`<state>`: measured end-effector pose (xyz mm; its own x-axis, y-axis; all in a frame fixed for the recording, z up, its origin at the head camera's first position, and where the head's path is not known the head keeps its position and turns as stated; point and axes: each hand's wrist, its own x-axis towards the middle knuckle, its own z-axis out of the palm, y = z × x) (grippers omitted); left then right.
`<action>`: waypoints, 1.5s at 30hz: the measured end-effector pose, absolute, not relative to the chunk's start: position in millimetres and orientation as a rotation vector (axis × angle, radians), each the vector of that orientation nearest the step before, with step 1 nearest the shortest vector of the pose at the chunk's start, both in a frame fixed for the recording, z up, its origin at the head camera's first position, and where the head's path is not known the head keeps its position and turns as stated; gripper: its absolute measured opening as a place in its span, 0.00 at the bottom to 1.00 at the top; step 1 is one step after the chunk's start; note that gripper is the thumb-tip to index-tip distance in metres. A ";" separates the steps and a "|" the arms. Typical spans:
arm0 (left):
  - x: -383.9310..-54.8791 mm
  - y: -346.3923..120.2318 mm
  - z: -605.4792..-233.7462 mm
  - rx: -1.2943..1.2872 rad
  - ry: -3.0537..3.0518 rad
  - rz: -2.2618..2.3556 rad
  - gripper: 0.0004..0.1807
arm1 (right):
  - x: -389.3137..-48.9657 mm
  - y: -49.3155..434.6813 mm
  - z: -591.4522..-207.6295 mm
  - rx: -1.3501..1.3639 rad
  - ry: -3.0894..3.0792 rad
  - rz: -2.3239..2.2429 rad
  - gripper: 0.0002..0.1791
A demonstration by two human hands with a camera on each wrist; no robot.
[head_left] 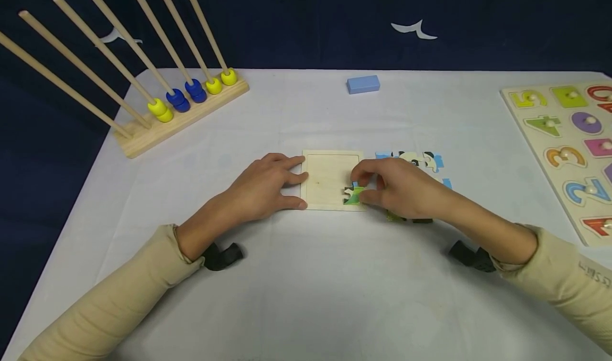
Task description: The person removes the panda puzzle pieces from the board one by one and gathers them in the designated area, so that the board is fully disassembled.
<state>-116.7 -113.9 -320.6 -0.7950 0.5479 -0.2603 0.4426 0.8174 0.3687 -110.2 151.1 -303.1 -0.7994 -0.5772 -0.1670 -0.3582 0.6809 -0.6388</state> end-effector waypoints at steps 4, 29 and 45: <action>-117.1 -113.9 -320.7 0.743 2.642 0.406 0.34 | -110.3 149.4 -303.3 -0.697 2.506 -0.880 0.10; -116.4 -115.2 -321.0 0.755 2.648 0.427 0.34 | -105.8 153.8 -308.2 -0.687 2.528 -1.012 0.12; -116.3 -114.7 -322.2 0.759 2.654 0.443 0.34 | -93.2 193.3 -303.9 -0.576 2.513 -1.085 0.11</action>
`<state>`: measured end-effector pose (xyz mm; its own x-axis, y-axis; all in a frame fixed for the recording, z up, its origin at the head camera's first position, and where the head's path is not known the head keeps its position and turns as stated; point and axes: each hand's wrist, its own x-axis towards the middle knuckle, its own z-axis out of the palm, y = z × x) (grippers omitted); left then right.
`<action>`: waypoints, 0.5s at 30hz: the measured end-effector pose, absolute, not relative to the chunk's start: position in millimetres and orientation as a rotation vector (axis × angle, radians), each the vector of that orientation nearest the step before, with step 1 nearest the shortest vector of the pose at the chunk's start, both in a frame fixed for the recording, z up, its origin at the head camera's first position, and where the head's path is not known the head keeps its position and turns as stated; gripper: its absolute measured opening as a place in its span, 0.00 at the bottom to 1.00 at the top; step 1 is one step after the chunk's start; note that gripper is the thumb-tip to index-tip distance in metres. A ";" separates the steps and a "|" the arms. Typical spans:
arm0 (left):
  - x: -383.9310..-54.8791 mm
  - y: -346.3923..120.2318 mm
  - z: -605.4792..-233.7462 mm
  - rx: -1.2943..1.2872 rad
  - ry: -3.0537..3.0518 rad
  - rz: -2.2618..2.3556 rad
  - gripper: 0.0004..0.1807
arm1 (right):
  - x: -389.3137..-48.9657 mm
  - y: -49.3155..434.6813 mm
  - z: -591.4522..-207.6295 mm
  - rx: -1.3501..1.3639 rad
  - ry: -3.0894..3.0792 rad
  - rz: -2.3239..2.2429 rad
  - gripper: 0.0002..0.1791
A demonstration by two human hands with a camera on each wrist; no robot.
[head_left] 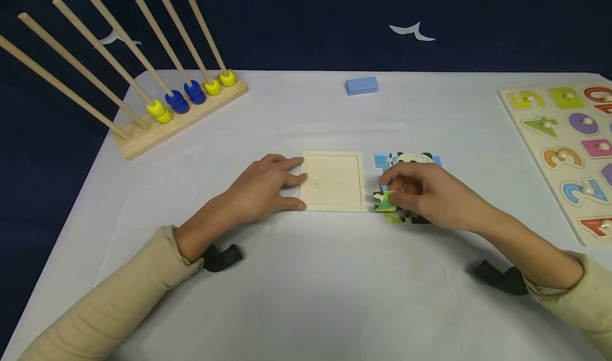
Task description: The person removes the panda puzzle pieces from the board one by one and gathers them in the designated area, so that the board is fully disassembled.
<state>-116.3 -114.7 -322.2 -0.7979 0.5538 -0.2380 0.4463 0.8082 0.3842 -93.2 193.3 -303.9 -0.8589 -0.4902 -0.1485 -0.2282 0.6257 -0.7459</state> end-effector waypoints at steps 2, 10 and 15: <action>-116.4 -114.3 -322.3 0.757 2.655 0.445 0.34 | -90.6 200.4 -303.4 -0.552 2.519 -1.082 0.11; -116.0 -113.1 -320.9 0.753 2.656 0.430 0.34 | -81.0 229.6 -305.9 -0.504 2.560 -1.082 0.12; -116.0 -112.9 -321.3 0.750 2.655 0.429 0.34 | -76.4 247.5 -308.7 -0.521 2.566 -1.075 0.12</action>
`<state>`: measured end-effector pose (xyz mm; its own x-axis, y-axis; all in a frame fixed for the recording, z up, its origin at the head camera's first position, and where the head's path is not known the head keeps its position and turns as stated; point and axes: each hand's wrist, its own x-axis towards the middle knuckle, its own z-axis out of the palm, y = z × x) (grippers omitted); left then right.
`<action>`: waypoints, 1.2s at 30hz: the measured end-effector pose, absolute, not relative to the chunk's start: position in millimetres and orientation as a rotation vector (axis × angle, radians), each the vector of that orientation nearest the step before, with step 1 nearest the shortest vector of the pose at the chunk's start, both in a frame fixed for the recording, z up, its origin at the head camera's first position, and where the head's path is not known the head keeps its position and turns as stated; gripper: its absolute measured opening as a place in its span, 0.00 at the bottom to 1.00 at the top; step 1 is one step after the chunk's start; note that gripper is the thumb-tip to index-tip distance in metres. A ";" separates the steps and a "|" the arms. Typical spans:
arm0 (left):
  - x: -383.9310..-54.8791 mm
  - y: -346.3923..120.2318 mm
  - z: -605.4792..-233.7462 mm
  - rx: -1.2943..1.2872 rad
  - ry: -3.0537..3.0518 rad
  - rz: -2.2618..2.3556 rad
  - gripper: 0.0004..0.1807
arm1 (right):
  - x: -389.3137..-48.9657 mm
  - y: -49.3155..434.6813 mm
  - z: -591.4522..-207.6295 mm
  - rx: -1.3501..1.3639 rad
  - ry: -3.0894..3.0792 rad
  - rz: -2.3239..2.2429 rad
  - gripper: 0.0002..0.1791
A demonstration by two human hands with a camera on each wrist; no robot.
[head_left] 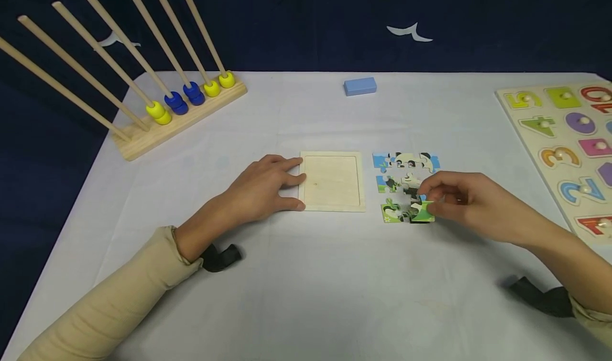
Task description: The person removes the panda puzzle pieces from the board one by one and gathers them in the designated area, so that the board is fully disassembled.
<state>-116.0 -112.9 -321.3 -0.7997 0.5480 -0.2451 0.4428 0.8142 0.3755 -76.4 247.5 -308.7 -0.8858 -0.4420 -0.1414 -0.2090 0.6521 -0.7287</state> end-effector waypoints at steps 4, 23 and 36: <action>-116.1 -112.8 -321.7 0.747 2.656 0.435 0.34 | -73.1 260.0 -311.5 -0.517 2.578 -1.047 0.11; -115.6 -113.3 -321.1 0.759 2.656 0.441 0.34 | -73.5 277.8 -322.9 -0.524 2.737 -0.723 0.20; -115.8 -111.7 -319.7 0.754 2.655 0.429 0.34 | -72.1 275.7 -323.1 -0.454 2.733 -0.624 0.20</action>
<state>-115.8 -111.7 -319.7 -0.7986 0.5500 -0.2444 0.4451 0.8131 0.3751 -72.1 275.7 -323.1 -0.9048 -0.3661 -0.2176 -0.2354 0.8557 -0.4609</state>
